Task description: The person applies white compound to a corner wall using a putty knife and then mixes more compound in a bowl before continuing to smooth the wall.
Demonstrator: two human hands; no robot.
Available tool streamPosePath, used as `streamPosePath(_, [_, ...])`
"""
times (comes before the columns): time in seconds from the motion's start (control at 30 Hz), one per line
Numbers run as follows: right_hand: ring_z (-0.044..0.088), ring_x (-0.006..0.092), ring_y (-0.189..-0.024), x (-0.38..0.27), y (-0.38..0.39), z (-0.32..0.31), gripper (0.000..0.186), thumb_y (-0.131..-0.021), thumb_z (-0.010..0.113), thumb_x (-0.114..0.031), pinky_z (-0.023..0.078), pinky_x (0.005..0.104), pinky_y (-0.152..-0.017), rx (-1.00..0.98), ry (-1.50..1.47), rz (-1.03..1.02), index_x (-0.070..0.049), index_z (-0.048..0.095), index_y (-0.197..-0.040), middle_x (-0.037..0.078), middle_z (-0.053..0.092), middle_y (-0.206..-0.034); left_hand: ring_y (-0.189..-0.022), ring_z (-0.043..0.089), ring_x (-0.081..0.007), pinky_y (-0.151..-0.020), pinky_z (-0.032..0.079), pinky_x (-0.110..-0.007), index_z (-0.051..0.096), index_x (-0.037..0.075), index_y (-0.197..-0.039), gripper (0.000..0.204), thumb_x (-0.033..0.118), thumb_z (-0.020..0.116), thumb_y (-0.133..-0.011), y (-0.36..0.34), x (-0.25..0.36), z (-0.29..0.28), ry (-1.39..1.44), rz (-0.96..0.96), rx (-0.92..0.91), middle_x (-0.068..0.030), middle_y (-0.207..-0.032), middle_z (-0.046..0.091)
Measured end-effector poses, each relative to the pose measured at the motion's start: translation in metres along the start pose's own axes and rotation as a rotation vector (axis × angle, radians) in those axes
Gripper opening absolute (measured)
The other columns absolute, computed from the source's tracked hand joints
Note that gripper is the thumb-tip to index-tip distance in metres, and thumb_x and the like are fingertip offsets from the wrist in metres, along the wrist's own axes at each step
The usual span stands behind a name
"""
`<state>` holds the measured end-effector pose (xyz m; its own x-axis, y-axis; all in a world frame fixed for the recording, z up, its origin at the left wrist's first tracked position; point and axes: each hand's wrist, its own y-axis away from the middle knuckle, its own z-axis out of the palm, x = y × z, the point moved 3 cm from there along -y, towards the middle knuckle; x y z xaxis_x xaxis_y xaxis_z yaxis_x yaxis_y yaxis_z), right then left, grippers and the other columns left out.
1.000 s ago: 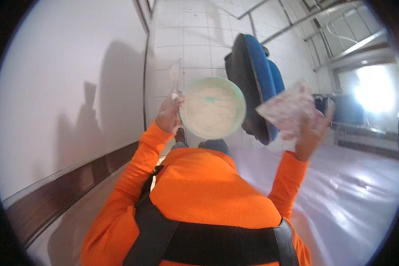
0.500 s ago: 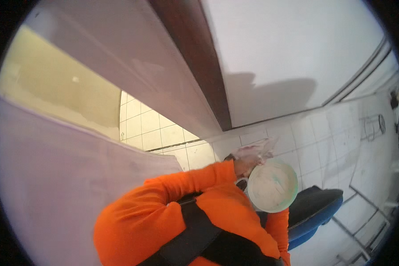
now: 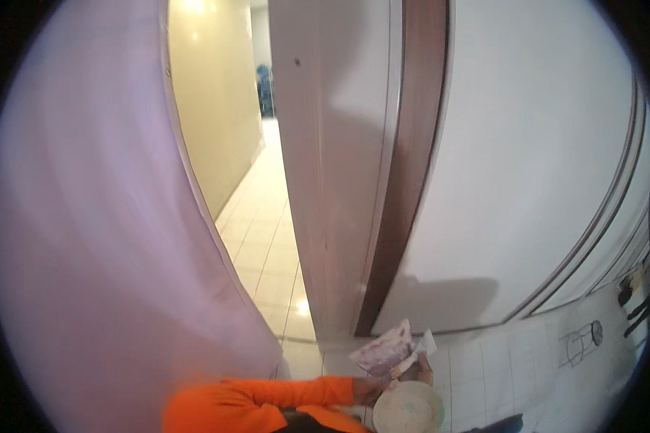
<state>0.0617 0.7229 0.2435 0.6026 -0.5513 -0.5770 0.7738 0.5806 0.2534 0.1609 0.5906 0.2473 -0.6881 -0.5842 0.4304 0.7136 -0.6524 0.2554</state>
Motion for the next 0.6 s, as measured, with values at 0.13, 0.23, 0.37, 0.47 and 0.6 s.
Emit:
streamPosePath(0.13, [0.049, 0.0321, -0.122, 0.013, -0.039, -0.050, 0.057, -0.095, 0.047, -0.046, 0.042, 0.0502, -0.099, 0.096, -0.035, -0.095, -0.003, 0.047, -0.132, 0.013, 0.051, -0.134, -0.124, 0.051, -0.0222, -0.106, 0.039, -0.039, 0.042, 0.003, -0.137, 0.062, 0.041, 0.060, -0.091, 0.035, 0.004, -0.051, 0.001, -0.093, -0.388, -0.0113, -0.136, 0.052])
streamPosePath(0.23, [0.050, 0.0327, -0.120, 0.029, -0.048, -0.058, 0.055, -0.096, 0.042, -0.044, 0.043, 0.0494, -0.098, 0.154, -0.207, -0.166, -0.002, 0.048, -0.132, 0.016, 0.052, -0.133, -0.124, 0.051, -0.0226, -0.106, 0.039, -0.040, 0.042, 0.004, -0.138, 0.062, 0.041, 0.059, -0.091, 0.067, 0.066, -0.060, -0.087, 0.003, -0.302, -0.0113, -0.136, 0.052])
streamPosePath(0.37, [0.057, 0.0242, -0.097, 0.059, -0.058, -0.047, 0.032, -0.096, 0.047, -0.038, 0.044, 0.0441, -0.085, 0.023, -0.330, -0.306, -0.015, 0.066, -0.107, 0.004, 0.066, -0.103, -0.125, 0.050, -0.0231, -0.106, 0.039, -0.041, 0.041, 0.005, -0.138, 0.062, 0.041, 0.059, -0.091, 0.089, 0.104, -0.075, -0.130, 0.146, -0.211, -0.0112, -0.136, 0.051])
streamPosePath(0.47, [0.053, 0.0340, -0.116, 0.096, -0.062, -0.016, 0.054, -0.097, 0.038, -0.044, 0.046, 0.0503, -0.095, 0.076, -0.012, -0.506, -0.003, 0.049, -0.131, 0.017, 0.055, -0.129, -0.125, 0.049, -0.0235, -0.106, 0.039, -0.042, 0.041, 0.005, -0.138, 0.062, 0.041, 0.059, -0.091, 0.118, 0.098, -0.071, -0.086, 0.238, -0.111, -0.0112, -0.137, 0.051])
streamPosePath(0.6, [0.055, 0.0349, -0.113, 0.144, -0.043, 0.051, 0.059, -0.093, 0.047, -0.047, 0.046, 0.0500, -0.095, 0.045, -0.227, -0.310, -0.002, 0.049, -0.131, 0.017, 0.056, -0.128, -0.126, 0.049, -0.0240, -0.106, 0.039, -0.043, 0.040, 0.006, -0.139, 0.062, 0.041, 0.058, -0.091, 0.171, 0.055, -0.083, 0.033, 0.328, 0.106, -0.0111, -0.137, 0.050])
